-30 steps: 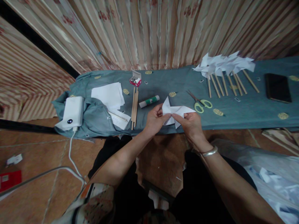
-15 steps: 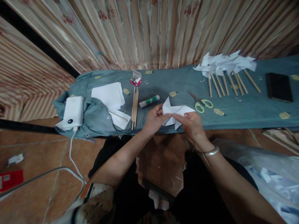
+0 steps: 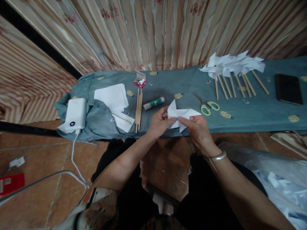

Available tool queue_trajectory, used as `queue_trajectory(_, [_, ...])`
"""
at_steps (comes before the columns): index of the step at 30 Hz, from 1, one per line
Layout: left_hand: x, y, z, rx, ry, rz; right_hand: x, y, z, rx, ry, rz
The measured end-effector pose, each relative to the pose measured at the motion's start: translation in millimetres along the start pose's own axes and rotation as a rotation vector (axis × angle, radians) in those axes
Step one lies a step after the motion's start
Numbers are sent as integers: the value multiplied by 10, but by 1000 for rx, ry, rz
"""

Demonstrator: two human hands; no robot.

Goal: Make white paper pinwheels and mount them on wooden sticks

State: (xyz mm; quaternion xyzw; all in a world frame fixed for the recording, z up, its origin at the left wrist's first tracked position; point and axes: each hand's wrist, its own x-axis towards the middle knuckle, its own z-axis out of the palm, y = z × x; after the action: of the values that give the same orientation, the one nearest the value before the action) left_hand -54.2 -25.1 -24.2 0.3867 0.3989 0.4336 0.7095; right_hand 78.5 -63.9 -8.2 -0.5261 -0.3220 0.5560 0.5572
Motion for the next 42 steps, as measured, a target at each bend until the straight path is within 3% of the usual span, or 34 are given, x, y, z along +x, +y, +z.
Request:
queue_trajectory(8, [12, -2, 29, -18, 0, -7, -7, -46, 44, 98, 19, -4])
queue_trajectory(19, [-55, -62, 80, -76, 43, -23, 0, -24, 30, -31, 26, -40])
queue_trajectory(25, [-25, -36, 76, -121, 83, -24, 19, 9, -13, 43, 10, -49])
queue_trajectory(42, [-14, -29, 53, -60, 44, 21, 16, 19, -51, 13, -58, -19])
